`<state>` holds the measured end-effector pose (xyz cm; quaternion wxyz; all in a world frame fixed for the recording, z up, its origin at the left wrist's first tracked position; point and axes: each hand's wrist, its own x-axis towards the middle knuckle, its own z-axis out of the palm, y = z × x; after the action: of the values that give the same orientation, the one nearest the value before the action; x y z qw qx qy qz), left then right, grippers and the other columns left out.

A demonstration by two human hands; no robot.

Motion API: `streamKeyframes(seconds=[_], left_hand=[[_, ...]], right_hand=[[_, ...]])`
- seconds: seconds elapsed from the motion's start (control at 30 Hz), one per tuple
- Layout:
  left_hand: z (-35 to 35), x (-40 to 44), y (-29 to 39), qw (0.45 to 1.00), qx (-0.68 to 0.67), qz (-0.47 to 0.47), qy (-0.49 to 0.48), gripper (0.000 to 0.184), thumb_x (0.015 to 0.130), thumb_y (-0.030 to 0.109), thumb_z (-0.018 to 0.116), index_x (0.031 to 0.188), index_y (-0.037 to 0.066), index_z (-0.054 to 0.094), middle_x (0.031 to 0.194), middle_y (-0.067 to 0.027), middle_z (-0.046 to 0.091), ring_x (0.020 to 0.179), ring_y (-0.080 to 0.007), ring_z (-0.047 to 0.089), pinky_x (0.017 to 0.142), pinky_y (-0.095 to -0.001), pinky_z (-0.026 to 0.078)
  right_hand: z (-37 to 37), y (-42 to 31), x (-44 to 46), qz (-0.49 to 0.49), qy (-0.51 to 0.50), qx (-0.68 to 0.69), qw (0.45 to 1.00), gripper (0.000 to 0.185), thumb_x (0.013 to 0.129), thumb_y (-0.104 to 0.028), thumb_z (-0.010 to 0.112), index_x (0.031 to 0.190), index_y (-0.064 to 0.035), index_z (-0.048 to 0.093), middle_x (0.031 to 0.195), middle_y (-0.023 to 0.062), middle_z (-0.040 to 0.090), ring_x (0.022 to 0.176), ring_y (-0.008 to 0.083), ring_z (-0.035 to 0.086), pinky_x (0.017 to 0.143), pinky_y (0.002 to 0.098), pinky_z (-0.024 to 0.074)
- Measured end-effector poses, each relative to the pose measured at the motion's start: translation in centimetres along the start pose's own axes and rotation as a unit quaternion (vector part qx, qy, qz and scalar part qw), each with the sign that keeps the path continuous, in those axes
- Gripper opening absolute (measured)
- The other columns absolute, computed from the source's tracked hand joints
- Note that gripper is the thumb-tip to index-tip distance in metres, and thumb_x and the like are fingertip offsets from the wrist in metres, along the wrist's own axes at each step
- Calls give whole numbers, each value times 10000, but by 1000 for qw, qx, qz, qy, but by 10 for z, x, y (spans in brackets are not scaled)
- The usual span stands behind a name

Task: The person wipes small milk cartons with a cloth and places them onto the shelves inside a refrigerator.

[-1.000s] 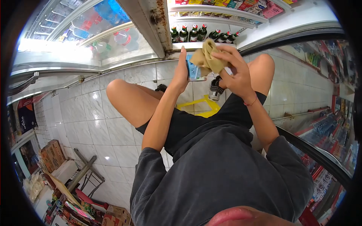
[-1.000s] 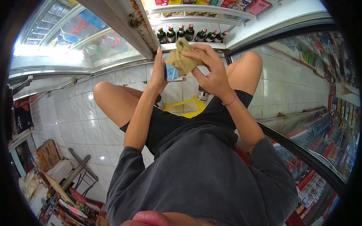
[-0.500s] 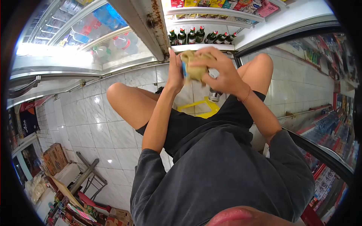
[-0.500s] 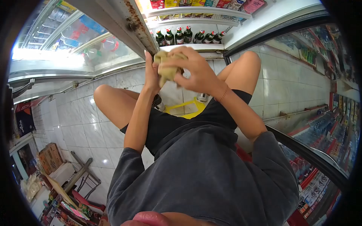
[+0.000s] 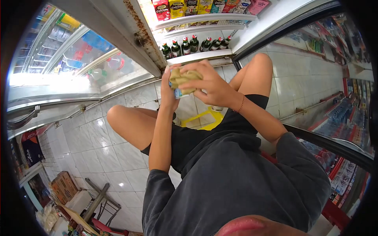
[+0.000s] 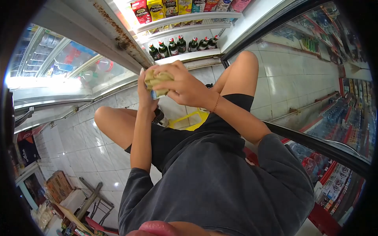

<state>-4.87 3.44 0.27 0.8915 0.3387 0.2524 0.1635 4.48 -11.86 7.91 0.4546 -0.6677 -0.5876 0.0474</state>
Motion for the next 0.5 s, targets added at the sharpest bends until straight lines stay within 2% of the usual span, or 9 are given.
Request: streamKeyframes(seconds=[0.07,0.1,0.17,0.2,0.23,0.33,0.37,0.4,0.5], left_hand=[[-12,1,-1,995,0,-59,-81,680,1064,618,336,1397,59,536,1111,-101,696,971,-212,709,807,-354,609],[-14,-1,3,990,-43,-65,-115,525,1061,483,493,1373,63,542,1064,-86,671,900,-189,696,769,-341,607],[-15,-3,3,995,-25,-33,-87,471,1036,432,557,1324,59,558,1024,-87,674,842,-193,696,729,-348,609],[-15,-3,2,998,-6,-1,-59,423,1011,381,622,1276,54,574,984,-89,676,783,-198,697,689,-354,612],[-16,-1,2,998,-6,-2,-58,423,1011,381,622,1276,54,574,984,-89,676,783,-198,697,689,-354,612],[-13,4,5,998,-66,3,10,290,972,315,680,1058,63,564,849,-93,666,654,-243,698,654,-396,621],[-10,1,4,998,-64,3,6,304,981,335,658,1070,55,578,869,-85,666,746,-262,725,716,-420,627],[-8,1,3,998,-61,4,7,304,981,335,658,1070,55,578,869,-85,666,746,-262,725,716,-420,627],[-5,0,5,997,-66,-13,24,316,991,363,634,1069,60,593,914,-90,676,864,-255,736,795,-435,619]], right_hand=[[2,2,-7,-19,-106,-7,994,321,785,4,695,1029,-182,790,1318,75,601,1144,304,565,1003,418,434],[-1,0,-11,-19,-105,-6,994,321,785,4,695,1029,-182,790,1318,75,601,1144,304,565,1003,418,434],[-14,-5,-18,-15,-196,139,971,352,760,22,681,1024,-185,790,1300,73,617,1160,294,571,1008,410,444],[-21,-6,-19,-15,-195,139,971,352,760,22,681,1024,-185,790,1300,73,617,1160,294,571,1008,410,444],[-29,-7,-18,-3,-175,144,974,361,746,30,673,1018,-177,790,1286,80,626,1158,297,578,1021,410,450],[-42,0,-9,29,-108,151,982,388,717,52,646,1015,-151,791,1251,98,651,1154,306,615,1042,403,478],[-44,6,-5,42,-39,140,988,361,734,42,659,1013,-143,792,1231,96,655,1149,286,624,1016,386,495],[-44,12,0,54,30,129,990,334,752,33,671,1012,-136,794,1211,95,659,1145,266,633,989,370,511],[-35,23,9,52,75,103,990,349,750,49,657,1016,-130,795,1211,98,653,1130,255,643,976,362,523]])
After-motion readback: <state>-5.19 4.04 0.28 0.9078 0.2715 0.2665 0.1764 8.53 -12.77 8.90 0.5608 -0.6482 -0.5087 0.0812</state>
